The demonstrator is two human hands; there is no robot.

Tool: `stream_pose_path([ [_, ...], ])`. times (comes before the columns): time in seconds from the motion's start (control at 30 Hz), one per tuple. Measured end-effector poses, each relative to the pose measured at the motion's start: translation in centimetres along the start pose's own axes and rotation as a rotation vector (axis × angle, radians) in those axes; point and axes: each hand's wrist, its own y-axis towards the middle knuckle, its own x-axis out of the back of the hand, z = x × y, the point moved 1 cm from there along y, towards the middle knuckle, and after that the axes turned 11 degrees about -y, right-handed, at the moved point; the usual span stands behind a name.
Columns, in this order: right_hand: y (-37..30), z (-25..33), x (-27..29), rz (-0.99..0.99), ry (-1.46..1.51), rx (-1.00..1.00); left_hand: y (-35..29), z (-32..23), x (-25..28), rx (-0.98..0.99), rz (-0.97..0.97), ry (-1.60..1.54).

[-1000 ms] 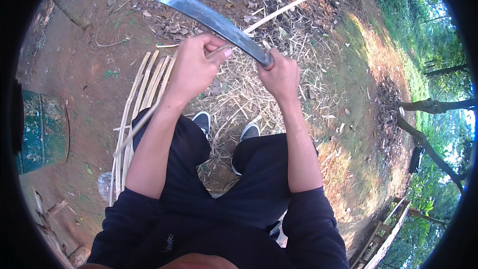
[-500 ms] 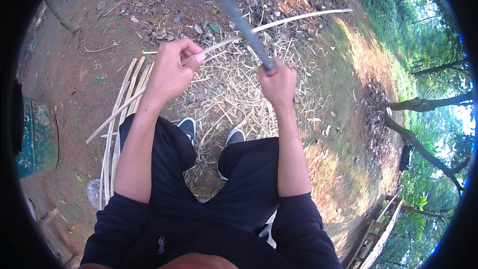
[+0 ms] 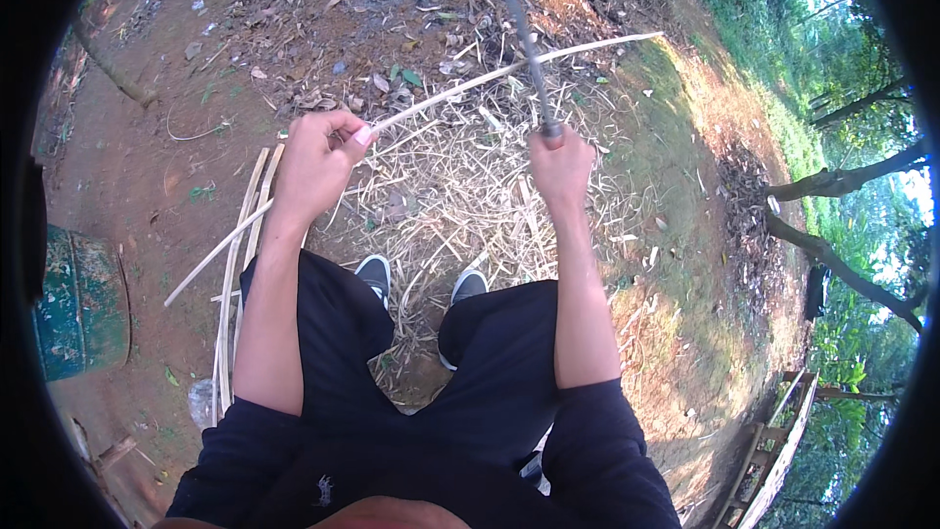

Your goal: The person whittles a thin piece of bamboo using a large blade, repeatedly scraping and peeling away small shavings from the surface.

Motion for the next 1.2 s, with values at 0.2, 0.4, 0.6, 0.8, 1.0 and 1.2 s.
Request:
stream_pose_path([
  [0.2,-1.8,1.4,-0.4,-0.022,-0.072,0.396,-0.3,-0.7,-1.4,0.02,0.046,-0.051],
  [0.4,0.1,-0.6,-1.3,-0.082,-0.236,0.347,-0.2,-0.7,-3.6,-0.016,0.034,-0.034],
  [0.6,1.1,-2.8,-1.7,-0.097,-0.361,0.351,0.0,-0.9,-3.8,-0.054,0.038,-0.039],
  [0.8,2.9,-10.1,2.2,-0.28,-0.209,-0.285,0.1,-1.1,0.7,-0.032,-0.036,0.004],
  [1.0,1.4,-9.5,0.8,-0.297,0.161,-0.43,0.4,-0.3,-0.6,-0.006,0.023,-0.113],
  [1.2,-0.4,-3.5,-0.5,-0.12,0.695,-0.26,0.7,-0.3,-1.0,0.028,0.014,-0.098],
])
